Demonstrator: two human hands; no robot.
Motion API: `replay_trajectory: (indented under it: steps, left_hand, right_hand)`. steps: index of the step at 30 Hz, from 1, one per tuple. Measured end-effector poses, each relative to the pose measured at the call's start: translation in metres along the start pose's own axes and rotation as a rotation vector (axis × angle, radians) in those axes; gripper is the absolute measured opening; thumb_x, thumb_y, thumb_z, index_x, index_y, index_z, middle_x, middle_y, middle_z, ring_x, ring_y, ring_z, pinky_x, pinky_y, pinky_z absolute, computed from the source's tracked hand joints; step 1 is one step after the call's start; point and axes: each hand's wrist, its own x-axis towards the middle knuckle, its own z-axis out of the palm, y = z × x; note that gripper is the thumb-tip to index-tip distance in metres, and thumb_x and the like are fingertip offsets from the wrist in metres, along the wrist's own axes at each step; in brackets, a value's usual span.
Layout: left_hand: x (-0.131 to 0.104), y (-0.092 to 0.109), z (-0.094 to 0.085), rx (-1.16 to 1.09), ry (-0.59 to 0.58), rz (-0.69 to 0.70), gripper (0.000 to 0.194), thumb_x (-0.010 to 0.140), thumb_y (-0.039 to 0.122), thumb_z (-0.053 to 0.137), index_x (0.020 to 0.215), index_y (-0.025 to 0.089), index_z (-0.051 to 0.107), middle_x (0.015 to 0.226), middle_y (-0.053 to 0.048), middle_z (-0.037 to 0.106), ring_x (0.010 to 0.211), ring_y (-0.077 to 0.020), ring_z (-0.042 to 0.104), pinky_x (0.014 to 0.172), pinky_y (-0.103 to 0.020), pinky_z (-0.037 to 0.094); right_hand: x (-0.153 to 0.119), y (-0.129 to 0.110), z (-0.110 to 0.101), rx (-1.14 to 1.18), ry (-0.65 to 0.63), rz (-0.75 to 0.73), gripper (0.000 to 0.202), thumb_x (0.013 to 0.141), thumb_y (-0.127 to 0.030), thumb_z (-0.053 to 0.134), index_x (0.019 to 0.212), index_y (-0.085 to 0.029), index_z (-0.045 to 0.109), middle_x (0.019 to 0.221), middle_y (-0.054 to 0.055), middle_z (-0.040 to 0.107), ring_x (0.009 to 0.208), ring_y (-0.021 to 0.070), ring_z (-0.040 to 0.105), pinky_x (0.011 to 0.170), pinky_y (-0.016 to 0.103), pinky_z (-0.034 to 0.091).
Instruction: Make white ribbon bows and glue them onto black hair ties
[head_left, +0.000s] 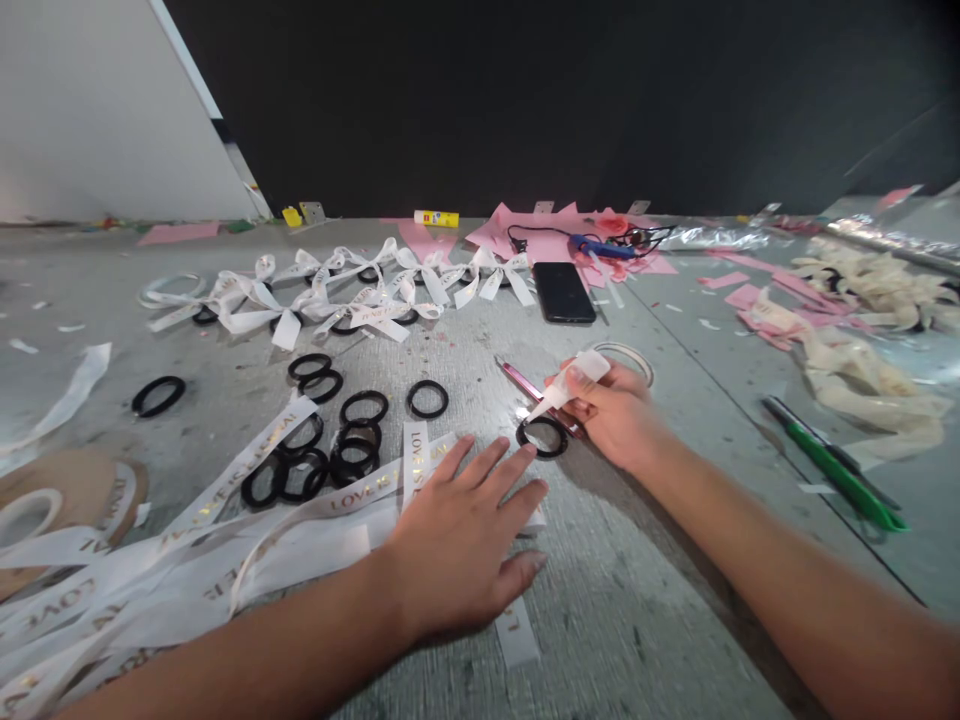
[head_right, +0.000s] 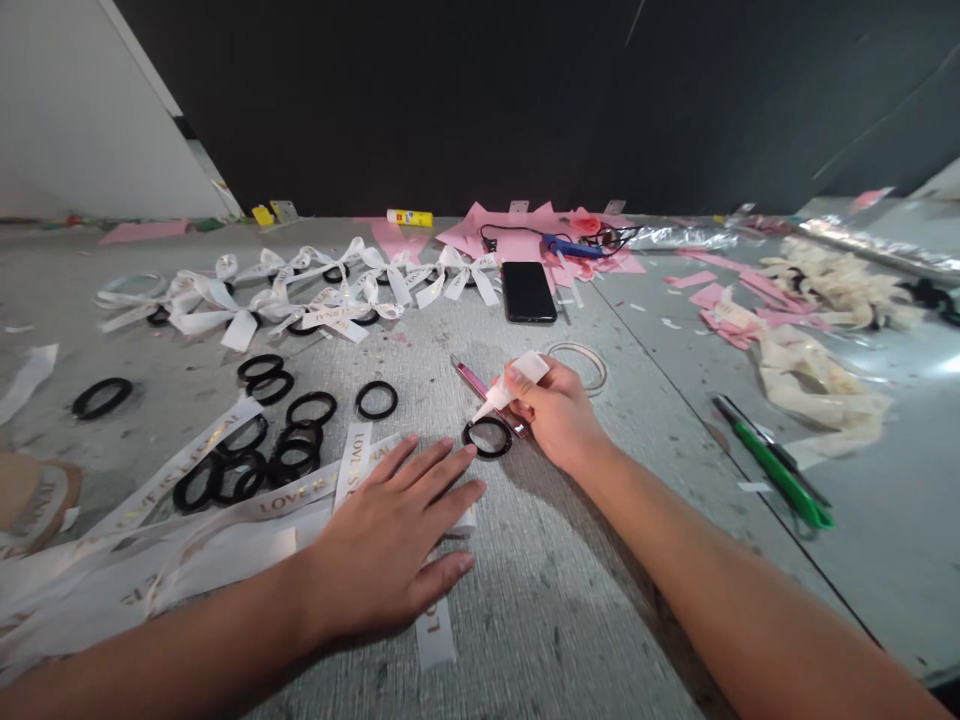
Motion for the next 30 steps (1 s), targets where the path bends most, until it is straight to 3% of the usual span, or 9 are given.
replay_trajectory:
  steps: [7, 13, 25, 30]
  left_hand:
    - [0.003, 0.001, -0.003, -0.012, -0.006, -0.014, 0.056, 0.094, 0.054, 0.042, 0.14, 0.022, 0.044, 0.158, -0.012, 0.034, 0.143, -0.0311, 0.031, 0.116, -0.054, 0.02]
    - [0.003, 0.005, -0.006, -0.011, -0.001, -0.024, 0.055, 0.091, 0.052, 0.047, 0.137, 0.021, 0.047, 0.157, -0.013, 0.034, 0.141, -0.0331, 0.035, 0.113, -0.057, 0.024]
    - [0.005, 0.004, -0.008, -0.005, 0.011, -0.018, 0.052, 0.088, 0.049, 0.052, 0.132, 0.021, 0.051, 0.152, -0.013, 0.043, 0.137, -0.0339, 0.038, 0.11, -0.057, 0.028]
    - [0.007, 0.01, -0.024, -0.004, 0.055, -0.065, 0.04, 0.093, 0.044, 0.048, 0.121, 0.017, 0.058, 0.136, -0.012, 0.056, 0.12, -0.0318, 0.051, 0.104, -0.052, 0.037]
  right_hand:
    - [-0.003, 0.0, 0.001, -0.002, 0.005, 0.011, 0.035, 0.06, -0.042, 0.087, 0.074, -0.023, 0.062, 0.061, -0.002, 0.058, 0.046, 0.0099, 0.035, 0.045, 0.028, 0.032]
    - [-0.007, 0.0, 0.005, 0.02, 0.025, -0.018, 0.036, 0.057, -0.042, 0.088, 0.074, -0.023, 0.063, 0.06, -0.004, 0.058, 0.048, 0.009, 0.04, 0.047, 0.026, 0.038]
    - [-0.002, 0.015, -0.003, -0.01, 0.027, -0.114, 0.031, 0.07, -0.041, 0.081, 0.084, -0.024, 0.059, 0.068, -0.003, 0.06, 0.049, 0.0103, 0.045, 0.048, 0.027, 0.04]
    - [-0.002, 0.016, -0.002, -0.009, 0.009, -0.133, 0.029, 0.073, -0.041, 0.079, 0.085, -0.024, 0.057, 0.063, -0.006, 0.053, 0.051, 0.0106, 0.047, 0.052, 0.028, 0.042]
